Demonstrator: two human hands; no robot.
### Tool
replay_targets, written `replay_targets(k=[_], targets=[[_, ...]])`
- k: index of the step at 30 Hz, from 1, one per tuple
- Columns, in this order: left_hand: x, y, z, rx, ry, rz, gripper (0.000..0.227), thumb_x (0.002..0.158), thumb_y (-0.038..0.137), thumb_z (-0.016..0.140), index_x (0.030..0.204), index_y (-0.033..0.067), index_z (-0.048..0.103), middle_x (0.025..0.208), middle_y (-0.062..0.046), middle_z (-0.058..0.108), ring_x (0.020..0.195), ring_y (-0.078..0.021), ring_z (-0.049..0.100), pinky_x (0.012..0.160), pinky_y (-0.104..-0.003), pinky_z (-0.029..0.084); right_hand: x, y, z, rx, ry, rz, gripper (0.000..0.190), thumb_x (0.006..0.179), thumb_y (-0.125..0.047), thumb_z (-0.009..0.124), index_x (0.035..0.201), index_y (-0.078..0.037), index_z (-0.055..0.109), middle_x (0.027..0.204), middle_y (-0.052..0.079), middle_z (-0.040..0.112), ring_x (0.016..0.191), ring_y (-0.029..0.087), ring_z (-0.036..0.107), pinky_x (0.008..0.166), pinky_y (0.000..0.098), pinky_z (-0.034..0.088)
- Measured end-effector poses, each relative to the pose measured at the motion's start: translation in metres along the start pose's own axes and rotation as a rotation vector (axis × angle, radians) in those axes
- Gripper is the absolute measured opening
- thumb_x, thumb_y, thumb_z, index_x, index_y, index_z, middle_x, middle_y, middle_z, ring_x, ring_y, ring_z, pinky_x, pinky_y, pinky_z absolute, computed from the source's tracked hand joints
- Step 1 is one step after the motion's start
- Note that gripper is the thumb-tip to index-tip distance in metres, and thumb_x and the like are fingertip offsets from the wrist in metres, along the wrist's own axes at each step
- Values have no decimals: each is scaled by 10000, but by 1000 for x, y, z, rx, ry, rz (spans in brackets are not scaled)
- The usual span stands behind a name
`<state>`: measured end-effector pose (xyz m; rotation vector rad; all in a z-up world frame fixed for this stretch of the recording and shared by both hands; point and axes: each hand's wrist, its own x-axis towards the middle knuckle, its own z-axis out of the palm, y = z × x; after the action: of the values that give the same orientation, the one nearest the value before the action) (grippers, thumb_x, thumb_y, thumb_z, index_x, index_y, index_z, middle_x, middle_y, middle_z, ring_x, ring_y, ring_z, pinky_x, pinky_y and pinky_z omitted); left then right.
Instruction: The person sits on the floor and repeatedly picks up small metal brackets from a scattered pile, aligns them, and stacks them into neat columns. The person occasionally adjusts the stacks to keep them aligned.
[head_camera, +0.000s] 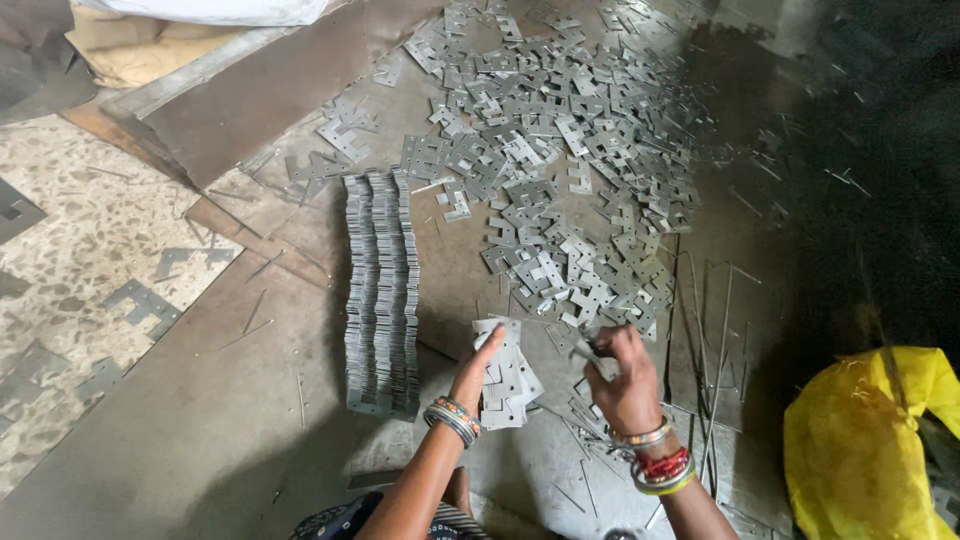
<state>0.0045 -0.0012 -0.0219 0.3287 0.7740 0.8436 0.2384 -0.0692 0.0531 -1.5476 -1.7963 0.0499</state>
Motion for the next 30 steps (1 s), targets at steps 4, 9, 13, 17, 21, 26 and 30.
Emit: replay_targets(k=[4, 9, 13, 17, 21, 26, 30], targets=[[2, 0, 2, -116, -34, -29, 577, 841, 564, 673, 1229, 139, 705, 1082, 24, 747, 958, -112, 686, 854, -301, 557, -11, 3, -13, -249, -217, 228, 516, 743, -227, 783, 1198, -49, 617, 1130, 178, 689, 993, 348, 687, 772, 420, 587], [-5, -3, 0, 141, -72, 113, 393, 844, 386, 774, 1144, 140, 713, 1010, 28, 687, 886, -102, 642, 784, -310, 540, -77, 80, 8, -388, -375, 526, 559, 692, -230, 853, 1202, -108, 662, 1098, 168, 734, 997, 381, 708, 812, 454, 577], [-8, 1, 5, 146, -35, 77, 344, 810, 320, 809, 1063, 111, 708, 918, -1, 679, 768, -135, 649, 680, -340, 552, -88, 123, 20, -235, -386, 654, 421, 705, -209, 833, 1109, -116, 753, 983, 152, 802, 891, 297, 786, 780, 381, 613], [-13, 3, 8, 89, 47, 67, 393, 810, 391, 792, 1082, 124, 694, 896, 12, 683, 757, -128, 668, 677, -332, 565, -61, 111, 12, 219, -339, 833, 300, 825, -116, 763, 1121, -69, 763, 936, 174, 786, 778, 262, 784, 685, 367, 606], [-11, 5, 11, 14, 55, 110, 435, 839, 433, 754, 1155, 140, 690, 1001, 53, 727, 873, -68, 696, 767, -286, 581, -24, 92, 2, 678, -381, 923, 319, 848, -79, 717, 1166, -65, 704, 989, 138, 784, 799, 247, 774, 663, 376, 634], [-16, 2, 7, 43, -16, 116, 341, 840, 280, 783, 1095, 66, 709, 914, -28, 735, 772, -155, 711, 690, -333, 592, 28, 146, 51, -78, -284, 541, 407, 823, -175, 776, 1223, -113, 732, 1084, 118, 823, 976, 251, 801, 892, 375, 618], [-14, 9, 9, 86, 54, 126, 294, 816, 205, 767, 1062, 54, 713, 870, -55, 754, 743, -183, 739, 673, -343, 600, 70, 218, 72, -395, -236, 472, 583, 797, -268, 775, 1345, -149, 617, 1332, 165, 666, 1191, 385, 660, 1003, 457, 547]])
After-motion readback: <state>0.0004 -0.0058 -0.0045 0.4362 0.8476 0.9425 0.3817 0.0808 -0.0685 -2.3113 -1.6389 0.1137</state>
